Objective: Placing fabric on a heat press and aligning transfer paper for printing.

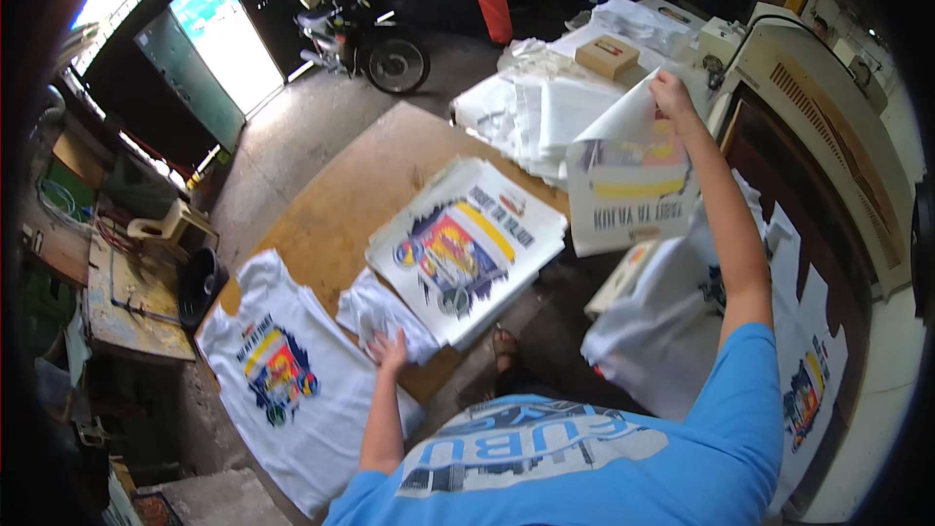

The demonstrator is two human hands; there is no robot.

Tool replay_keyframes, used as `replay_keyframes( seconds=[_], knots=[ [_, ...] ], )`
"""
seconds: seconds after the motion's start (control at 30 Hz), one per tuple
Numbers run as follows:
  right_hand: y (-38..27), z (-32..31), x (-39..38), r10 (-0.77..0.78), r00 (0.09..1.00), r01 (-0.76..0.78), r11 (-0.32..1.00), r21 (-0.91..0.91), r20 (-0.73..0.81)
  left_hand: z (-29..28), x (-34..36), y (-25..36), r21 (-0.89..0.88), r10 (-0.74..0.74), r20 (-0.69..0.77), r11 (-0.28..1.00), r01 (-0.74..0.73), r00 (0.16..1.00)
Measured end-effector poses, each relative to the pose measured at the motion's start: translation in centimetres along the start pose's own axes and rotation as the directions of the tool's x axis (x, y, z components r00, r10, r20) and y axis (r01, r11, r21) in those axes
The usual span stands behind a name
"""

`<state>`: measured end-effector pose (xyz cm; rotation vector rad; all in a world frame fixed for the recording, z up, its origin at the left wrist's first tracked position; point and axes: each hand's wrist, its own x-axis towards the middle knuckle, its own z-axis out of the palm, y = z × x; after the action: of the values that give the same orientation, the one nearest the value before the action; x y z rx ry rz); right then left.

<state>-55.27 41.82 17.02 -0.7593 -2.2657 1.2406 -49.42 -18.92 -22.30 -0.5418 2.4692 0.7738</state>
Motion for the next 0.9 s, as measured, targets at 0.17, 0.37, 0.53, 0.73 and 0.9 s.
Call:
replay_keyframes(
  seconds=[0.17,0.37,0.53,0.73,0.9],
  knots=[
    [-1.6,2.7,7.6,-0.457,0.754,0.568,0.815,0.119,-0.472,0.8,-0.9,0.1,0.113,-0.208,0.077,0.974,0.198,0.975],
    [9.9,13.4,11.1,0.176,0.829,0.332,0.609,0.72,-0.531,-0.3,-2.0,0.3,0.179,-0.31,0.039,0.937,0.299,0.95],
    [26.7,18.9,12.7,0.434,0.68,-0.063,0.838,0.543,-0.591,1.2,-0.5,1.9,0.22,-0.302,0.064,0.934,0.281,0.951],
    [25.6,25.9,10.3,0.431,0.589,-0.35,0.898,0.265,-0.683,-0.8,-1.8,1.6,0.263,-0.341,0.043,0.91,0.319,0.939],
    [29.3,25.5,11.4,0.469,0.514,-0.393,0.873,0.289,-0.718,0.5,-0.9,2.3,0.237,-0.303,0.082,0.932,0.276,0.95]
  ],
)
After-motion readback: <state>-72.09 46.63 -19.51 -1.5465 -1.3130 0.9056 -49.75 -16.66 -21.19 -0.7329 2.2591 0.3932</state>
